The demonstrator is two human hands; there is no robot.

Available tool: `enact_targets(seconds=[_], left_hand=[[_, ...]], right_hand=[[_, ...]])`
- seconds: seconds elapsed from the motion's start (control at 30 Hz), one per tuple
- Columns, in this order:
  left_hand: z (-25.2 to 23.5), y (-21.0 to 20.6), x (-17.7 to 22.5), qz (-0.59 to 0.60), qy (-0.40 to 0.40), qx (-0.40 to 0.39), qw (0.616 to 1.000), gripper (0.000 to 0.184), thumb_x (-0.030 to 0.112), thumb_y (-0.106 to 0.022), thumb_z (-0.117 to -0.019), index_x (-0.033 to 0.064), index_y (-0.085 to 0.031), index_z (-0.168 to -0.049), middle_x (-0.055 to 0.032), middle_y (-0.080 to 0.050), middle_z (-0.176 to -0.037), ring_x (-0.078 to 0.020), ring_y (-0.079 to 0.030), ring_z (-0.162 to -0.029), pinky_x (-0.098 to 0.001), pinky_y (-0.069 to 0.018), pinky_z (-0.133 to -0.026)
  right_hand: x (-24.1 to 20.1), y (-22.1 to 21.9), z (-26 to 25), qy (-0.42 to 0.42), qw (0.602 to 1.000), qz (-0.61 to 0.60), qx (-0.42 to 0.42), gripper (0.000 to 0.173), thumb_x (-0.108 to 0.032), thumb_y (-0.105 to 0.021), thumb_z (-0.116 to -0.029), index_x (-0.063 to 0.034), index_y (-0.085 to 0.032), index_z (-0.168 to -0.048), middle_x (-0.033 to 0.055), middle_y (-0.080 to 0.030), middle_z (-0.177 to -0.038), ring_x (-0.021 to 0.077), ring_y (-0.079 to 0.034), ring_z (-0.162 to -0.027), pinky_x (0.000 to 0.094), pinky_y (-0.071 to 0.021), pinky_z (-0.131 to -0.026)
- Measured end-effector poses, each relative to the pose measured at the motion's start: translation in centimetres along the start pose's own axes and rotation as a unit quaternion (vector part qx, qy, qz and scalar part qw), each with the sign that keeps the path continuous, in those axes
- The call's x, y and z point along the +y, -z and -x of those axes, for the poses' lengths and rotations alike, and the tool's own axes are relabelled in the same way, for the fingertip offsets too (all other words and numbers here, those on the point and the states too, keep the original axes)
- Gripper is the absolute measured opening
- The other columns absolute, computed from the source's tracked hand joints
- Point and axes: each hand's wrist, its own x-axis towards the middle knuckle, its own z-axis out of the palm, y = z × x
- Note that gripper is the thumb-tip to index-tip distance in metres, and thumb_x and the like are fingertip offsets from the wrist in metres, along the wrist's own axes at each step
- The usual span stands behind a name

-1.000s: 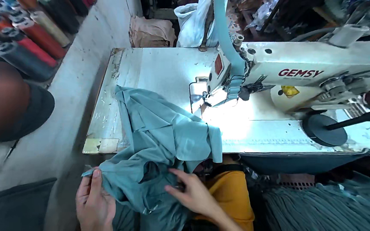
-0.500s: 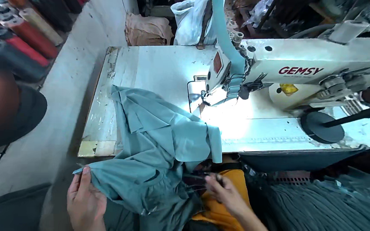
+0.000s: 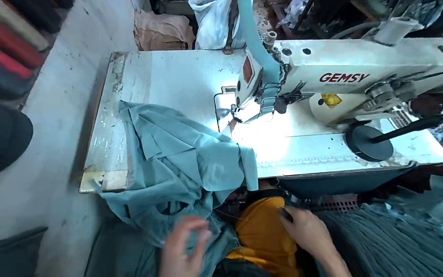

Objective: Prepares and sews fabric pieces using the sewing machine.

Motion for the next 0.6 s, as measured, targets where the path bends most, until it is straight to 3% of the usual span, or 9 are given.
enact_targets(seconds=[0.03,0.1,0.2,0.27,0.3,0.37,0.47,0.53,0.6], left_hand=[[0.9,-3.2,0.0,0.034,0.023,-0.154,0.987,0.02,0.019,-0.061,-0.1024,0.0072,-0.073,-0.113,-0.0053,-0.074,-0.11,-0.0126,-0.071,-0.101,-0.0336,-0.0601,-0.092],[2.2,-9.3,-2.3,-0.013,0.076,-0.409,0.909,0.03,0.015,-0.052,-0.1056,0.0037,-0.067,-0.129,-0.0147,-0.068,-0.128,-0.0263,-0.067,-0.117,-0.0443,-0.0526,-0.105],[2.1,-14.8,-5.0,-0.175,0.151,-0.529,0.816,0.045,0.005,-0.057,-0.0968,0.0001,-0.054,-0.141,-0.0252,-0.058,-0.138,-0.0416,-0.059,-0.126,-0.0553,-0.0501,-0.104],[0.8,-15.3,-5.1,-0.225,0.176,-0.533,0.797,0.048,0.003,-0.057,-0.0962,0.0038,-0.052,-0.144,-0.0261,-0.064,-0.127,-0.0439,-0.062,-0.121,-0.0577,-0.0512,-0.1],[0.5,-15.2,-5.1,-0.24,0.156,-0.525,0.802,0.047,0.004,-0.055,-0.0981,0.0073,-0.053,-0.145,-0.0238,-0.063,-0.13,-0.0423,-0.06,-0.124,-0.0565,-0.0497,-0.103],[1.3,-14.7,-5.7,-0.25,0.069,-0.478,0.839,0.036,0.009,-0.055,-0.1003,0.0106,-0.064,-0.135,-0.0201,-0.056,-0.145,-0.041,-0.049,-0.137,-0.0581,-0.0406,-0.113],[4.0,-13.6,-6.0,-0.228,-0.086,-0.279,0.929,0.019,0.018,-0.064,-0.0974,0.0186,-0.075,-0.112,-0.0171,-0.054,-0.149,-0.0409,-0.053,-0.134,-0.059,-0.0472,-0.106],[5.2,-12.8,-5.6,-0.177,-0.146,-0.159,0.96,0.01,0.021,-0.069,-0.0946,0.0199,-0.076,-0.102,-0.0141,-0.063,-0.135,-0.0347,-0.061,-0.122,-0.05,-0.0536,-0.099],[6.3,-12.3,-5.6,-0.142,-0.147,-0.175,0.963,0.007,0.02,-0.068,-0.0959,0.0156,-0.073,-0.096,-0.009,-0.068,-0.111,-0.0236,-0.067,-0.103,-0.0368,-0.0588,-0.088]], right_hand=[[-1.2,-0.1,-0.5,0.026,1.0,0.001,-0.003,0.026,-0.032,-0.065,-0.0979,-0.008,-0.074,-0.092,0.0179,-0.072,-0.083,0.0425,-0.072,-0.082,0.0652,-0.0536,-0.067],[-3.3,-0.3,-1.4,0.054,0.998,0.006,-0.034,0.027,-0.035,-0.061,-0.0995,-0.0115,-0.075,-0.098,0.0152,-0.074,-0.089,0.0389,-0.073,-0.086,0.0635,-0.0549,-0.071],[-4.9,-0.9,-1.7,0.079,0.993,0.023,-0.082,0.031,-0.039,-0.057,-0.101,-0.0145,-0.075,-0.106,0.0115,-0.075,-0.095,0.0345,-0.073,-0.092,0.06,-0.0561,-0.077],[-5.0,-1.5,-1.5,0.088,0.991,0.037,-0.096,0.03,-0.039,-0.056,-0.1013,-0.0148,-0.073,-0.106,0.011,-0.075,-0.095,0.034,-0.073,-0.092,0.0589,-0.0562,-0.077],[-4.7,-1.9,-1.4,0.088,0.992,0.037,-0.082,0.029,-0.037,-0.056,-0.1008,-0.0146,-0.073,-0.105,0.0106,-0.075,-0.094,0.0336,-0.073,-0.091,0.0585,-0.0564,-0.075],[-3.6,-2.6,-1.2,0.067,0.997,0.021,-0.017,0.026,-0.033,-0.06,-0.0989,-0.0124,-0.075,-0.102,0.0119,-0.075,-0.092,0.0353,-0.074,-0.086,0.0596,-0.0568,-0.071],[-1.3,-2.5,-1.3,0.01,0.996,-0.003,0.087,0.026,-0.03,-0.064,-0.0979,-0.0065,-0.075,-0.098,0.0184,-0.073,-0.085,0.0423,-0.072,-0.079,0.064,-0.0548,-0.065],[0.4,-1.9,-1.4,-0.021,0.99,-0.023,0.139,0.024,-0.025,-0.067,-0.0968,-0.0023,-0.073,-0.098,0.0224,-0.072,-0.086,0.0464,-0.071,-0.079,0.0672,-0.0533,-0.064],[2.3,-1.4,-1.6,-0.037,0.978,-0.035,0.202,0.021,-0.021,-0.066,-0.0959,0.0001,-0.07,-0.094,0.0234,-0.07,-0.082,0.0468,-0.07,-0.075,0.0667,-0.0515,-0.06]])
